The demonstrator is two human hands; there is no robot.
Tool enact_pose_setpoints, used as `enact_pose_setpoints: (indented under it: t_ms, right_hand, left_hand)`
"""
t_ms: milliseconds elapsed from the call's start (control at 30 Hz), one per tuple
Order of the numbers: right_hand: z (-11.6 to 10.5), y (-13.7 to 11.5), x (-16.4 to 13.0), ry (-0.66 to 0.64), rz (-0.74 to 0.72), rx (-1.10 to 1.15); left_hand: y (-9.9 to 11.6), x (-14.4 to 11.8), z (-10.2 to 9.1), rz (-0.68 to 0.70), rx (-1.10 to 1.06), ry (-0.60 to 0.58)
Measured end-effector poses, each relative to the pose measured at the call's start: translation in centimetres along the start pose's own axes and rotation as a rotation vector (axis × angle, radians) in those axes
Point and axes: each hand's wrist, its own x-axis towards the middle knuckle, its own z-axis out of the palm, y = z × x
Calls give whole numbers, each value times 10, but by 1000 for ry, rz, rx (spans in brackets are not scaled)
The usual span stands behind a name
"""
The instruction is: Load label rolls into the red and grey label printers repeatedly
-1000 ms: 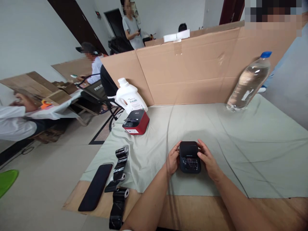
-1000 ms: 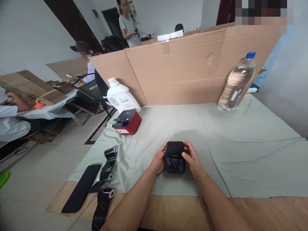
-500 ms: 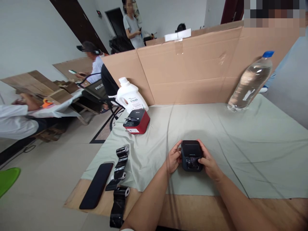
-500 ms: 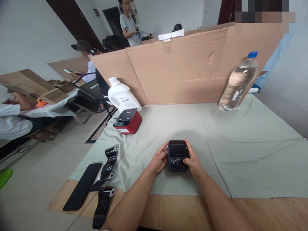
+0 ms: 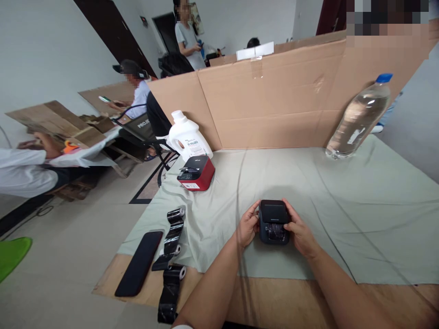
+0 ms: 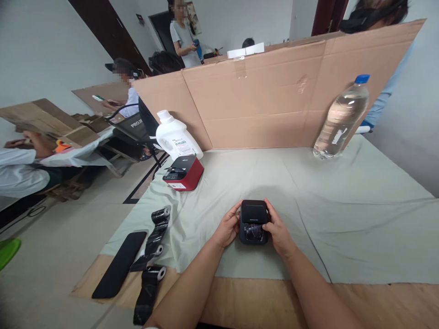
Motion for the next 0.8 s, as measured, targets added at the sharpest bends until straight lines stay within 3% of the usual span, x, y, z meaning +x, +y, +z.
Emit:
enact_pose_setpoints:
  t_ms: [233,367,667,800]
  right_hand:
    - [-8,2,9,212,-68,-119]
    - [-9,-1,10,196,-152,-204]
    - [-6,-7,7,97,-164,-251]
    - [-6,-5,7,151,-171,-275]
  left_hand:
    - [-1,-1,1,-19,-31,8]
    - [3,-4,5,-13,-7,3]
    - [2,-3,2,30,24,9]
    - [2,-5,3,11,29,-54]
